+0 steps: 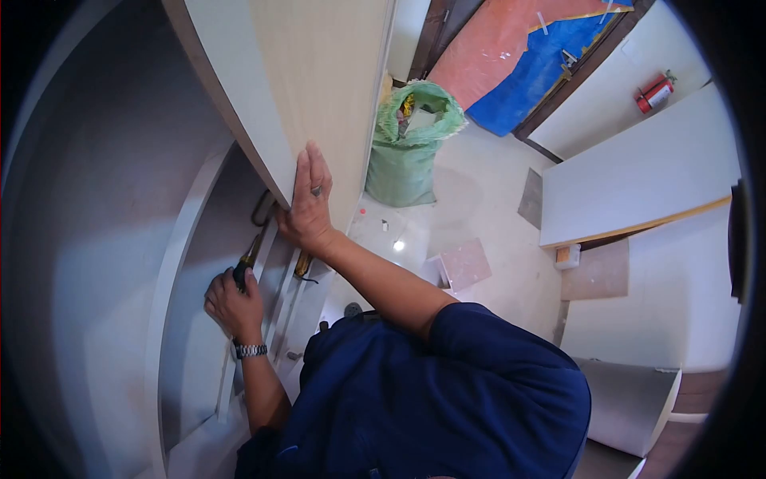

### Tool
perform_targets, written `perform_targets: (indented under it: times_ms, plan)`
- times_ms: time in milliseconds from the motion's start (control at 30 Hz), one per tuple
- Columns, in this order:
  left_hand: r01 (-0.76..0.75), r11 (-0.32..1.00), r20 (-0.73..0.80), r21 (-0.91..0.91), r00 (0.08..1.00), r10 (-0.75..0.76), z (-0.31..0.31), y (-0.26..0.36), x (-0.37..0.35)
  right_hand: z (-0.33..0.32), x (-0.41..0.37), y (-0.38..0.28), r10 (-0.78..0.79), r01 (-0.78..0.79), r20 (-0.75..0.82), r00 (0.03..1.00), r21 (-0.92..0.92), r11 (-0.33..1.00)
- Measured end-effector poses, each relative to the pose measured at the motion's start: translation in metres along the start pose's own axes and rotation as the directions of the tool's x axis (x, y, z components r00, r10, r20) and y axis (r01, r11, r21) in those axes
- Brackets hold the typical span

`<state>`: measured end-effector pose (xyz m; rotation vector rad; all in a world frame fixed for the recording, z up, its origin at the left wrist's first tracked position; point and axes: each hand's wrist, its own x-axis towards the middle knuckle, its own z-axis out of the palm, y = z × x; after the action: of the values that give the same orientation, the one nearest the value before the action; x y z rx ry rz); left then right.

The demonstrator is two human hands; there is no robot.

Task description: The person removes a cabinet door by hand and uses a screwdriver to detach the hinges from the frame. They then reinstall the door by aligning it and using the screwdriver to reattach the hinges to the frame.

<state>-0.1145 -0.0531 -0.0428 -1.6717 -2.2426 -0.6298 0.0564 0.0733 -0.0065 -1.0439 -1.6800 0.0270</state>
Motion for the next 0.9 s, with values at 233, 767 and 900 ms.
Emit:
perform_targets:
  times_ms: [233,767,900]
  plan:
    - [0.031,1.000,0.032,-0.003,0.999,-0.030,-0.002,0.002,0.001,-0.012,-0.005,0.006,-0.008,0.007,0.018,1.000,0.020,1.000]
    - [-0.022,0.997,0.039,-0.079,0.999,0.025,0.010,-0.007,-0.005,-0.115,-0.027,0.050,-0.063,0.045,0.126,0.990,0.136,0.990]
    - [-0.072,0.994,0.014,-0.087,0.997,0.073,0.009,-0.007,-0.004,-0.136,-0.029,0.055,-0.048,0.028,0.135,0.990,0.140,0.990]
